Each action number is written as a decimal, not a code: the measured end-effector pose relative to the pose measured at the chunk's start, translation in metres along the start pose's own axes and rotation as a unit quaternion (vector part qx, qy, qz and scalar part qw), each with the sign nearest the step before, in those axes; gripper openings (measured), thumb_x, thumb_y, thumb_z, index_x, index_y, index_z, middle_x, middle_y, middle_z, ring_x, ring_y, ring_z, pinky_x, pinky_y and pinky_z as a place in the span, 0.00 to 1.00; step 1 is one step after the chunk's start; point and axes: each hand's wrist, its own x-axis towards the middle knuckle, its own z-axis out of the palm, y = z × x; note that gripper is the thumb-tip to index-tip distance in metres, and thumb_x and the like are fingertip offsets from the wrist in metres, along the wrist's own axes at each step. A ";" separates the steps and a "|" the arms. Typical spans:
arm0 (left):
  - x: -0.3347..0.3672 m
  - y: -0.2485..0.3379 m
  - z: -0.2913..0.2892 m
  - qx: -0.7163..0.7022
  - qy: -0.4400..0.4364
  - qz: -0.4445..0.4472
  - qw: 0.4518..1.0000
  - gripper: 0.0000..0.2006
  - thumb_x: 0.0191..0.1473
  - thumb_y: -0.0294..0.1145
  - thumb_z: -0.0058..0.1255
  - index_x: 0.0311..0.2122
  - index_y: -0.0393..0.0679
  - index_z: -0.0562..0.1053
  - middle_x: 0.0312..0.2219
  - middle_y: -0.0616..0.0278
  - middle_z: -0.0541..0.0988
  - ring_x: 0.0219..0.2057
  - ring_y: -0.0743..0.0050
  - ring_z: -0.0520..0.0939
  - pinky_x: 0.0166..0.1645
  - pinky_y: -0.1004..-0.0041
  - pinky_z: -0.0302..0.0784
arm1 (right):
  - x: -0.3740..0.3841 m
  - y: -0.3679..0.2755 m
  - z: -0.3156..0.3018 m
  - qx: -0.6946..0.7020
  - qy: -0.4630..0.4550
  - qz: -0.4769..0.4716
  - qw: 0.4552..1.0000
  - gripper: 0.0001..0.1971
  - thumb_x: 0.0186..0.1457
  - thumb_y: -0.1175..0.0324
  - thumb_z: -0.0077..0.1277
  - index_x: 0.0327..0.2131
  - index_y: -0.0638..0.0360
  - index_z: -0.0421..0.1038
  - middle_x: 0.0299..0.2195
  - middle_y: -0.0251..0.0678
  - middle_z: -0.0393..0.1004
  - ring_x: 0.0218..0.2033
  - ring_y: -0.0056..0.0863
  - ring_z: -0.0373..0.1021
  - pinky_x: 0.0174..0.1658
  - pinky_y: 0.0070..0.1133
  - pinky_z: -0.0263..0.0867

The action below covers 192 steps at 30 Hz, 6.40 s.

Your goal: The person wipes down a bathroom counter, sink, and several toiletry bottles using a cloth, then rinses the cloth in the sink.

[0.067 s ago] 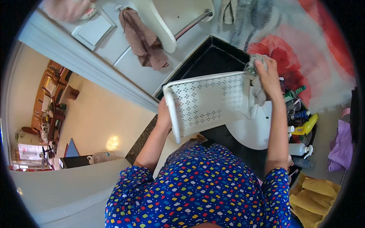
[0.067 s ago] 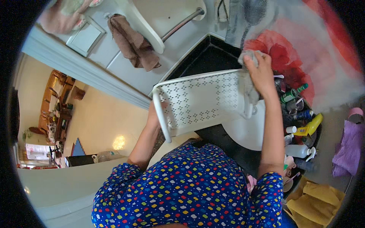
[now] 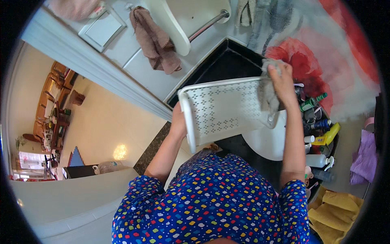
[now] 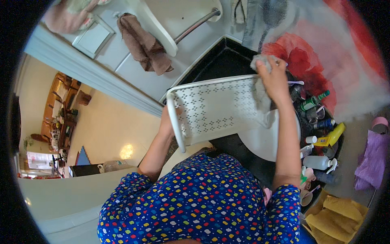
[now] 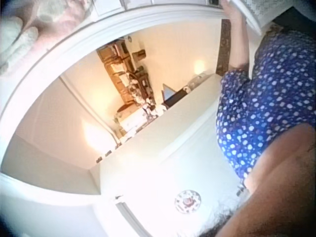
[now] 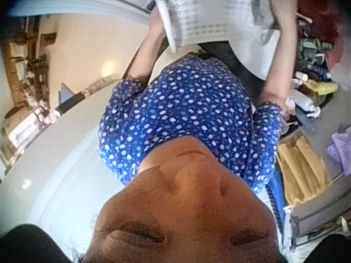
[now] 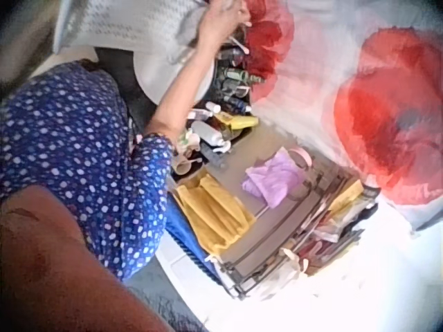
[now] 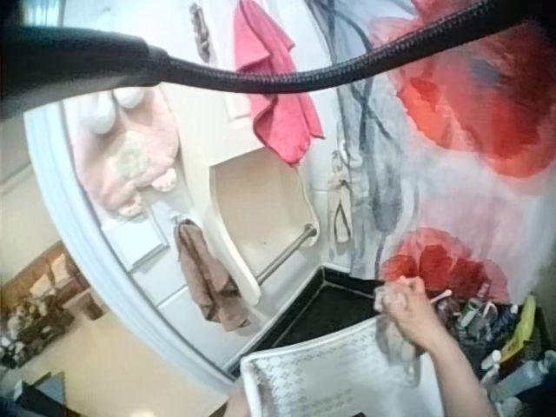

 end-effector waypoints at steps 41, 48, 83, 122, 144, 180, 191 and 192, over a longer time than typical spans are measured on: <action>0.020 -0.017 0.008 -0.270 -0.112 -0.036 0.956 0.25 0.58 0.50 0.42 0.50 0.38 0.64 0.40 0.53 0.76 0.39 0.62 0.79 0.43 0.66 0.78 | -0.118 -0.099 0.116 0.101 -0.255 -0.283 0.919 0.22 0.33 0.72 0.61 0.38 0.44 0.72 0.40 0.39 0.62 0.41 0.39 0.67 0.39 0.31 0.67; 0.012 -0.018 0.029 -0.245 -0.032 -0.024 0.969 0.15 0.60 0.38 0.40 0.44 0.37 0.68 0.32 0.64 0.74 0.32 0.77 0.75 0.37 0.75 0.72 | -0.083 -0.117 0.121 0.076 -0.064 -0.168 0.981 0.21 0.36 0.73 0.55 0.40 0.46 0.73 0.39 0.38 0.66 0.39 0.38 0.69 0.40 0.28 0.68; 0.035 -0.046 0.020 -0.222 0.055 0.021 0.973 0.12 0.55 0.35 0.43 0.39 0.37 0.67 0.27 0.63 0.73 0.26 0.76 0.76 0.31 0.74 0.73 | -0.044 0.009 0.095 -0.083 -0.134 0.134 0.978 0.26 0.37 0.70 0.56 0.45 0.44 0.68 0.44 0.43 0.65 0.42 0.44 0.69 0.45 0.32 0.66; 0.046 0.021 0.006 0.104 -0.153 0.057 0.981 0.11 0.57 0.38 0.47 0.39 0.42 0.72 0.30 0.63 0.78 0.29 0.76 0.78 0.33 0.74 0.72 | -0.051 -0.028 0.009 0.471 -0.257 0.124 0.835 0.29 0.27 0.79 0.57 0.42 0.67 0.70 0.35 0.33 0.75 0.35 0.22 0.71 0.43 0.19 0.65; 0.078 0.046 -0.041 0.385 -0.019 0.466 0.797 0.14 0.55 0.38 0.44 0.22 0.41 0.69 0.17 0.55 0.70 0.24 0.54 0.72 0.37 0.64 0.64 | -0.050 0.009 0.001 0.543 0.124 0.115 0.822 0.16 0.57 0.63 0.45 0.44 0.64 0.69 0.38 0.35 0.73 0.40 0.24 0.69 0.47 0.21 0.64; 0.001 0.018 -0.101 0.053 0.079 0.315 0.944 0.18 0.55 0.39 0.44 0.41 0.31 0.71 0.31 0.61 0.76 0.34 0.74 0.75 0.39 0.73 0.69 | -0.146 0.090 0.169 0.227 -0.102 0.133 0.959 0.31 0.51 0.59 0.52 0.58 0.51 0.56 0.58 0.43 0.53 0.55 0.38 0.57 0.56 0.33 0.54; -0.087 0.011 -0.171 0.187 0.127 0.250 0.941 0.25 0.56 0.49 0.43 0.40 0.30 0.70 0.32 0.55 0.77 0.33 0.69 0.77 0.39 0.72 0.72 | -0.078 0.111 0.226 -0.156 -0.070 0.008 0.985 0.36 0.51 0.62 0.48 0.62 0.55 0.46 0.64 0.52 0.34 0.61 0.51 0.44 0.62 0.41 0.41; -0.090 0.015 -0.174 0.186 0.148 0.244 0.940 0.24 0.56 0.49 0.43 0.39 0.31 0.70 0.31 0.55 0.76 0.32 0.69 0.77 0.38 0.72 0.72 | -0.061 0.117 0.234 -0.161 -0.049 0.018 0.986 0.36 0.51 0.63 0.49 0.62 0.55 0.46 0.64 0.52 0.34 0.61 0.51 0.44 0.62 0.42 0.42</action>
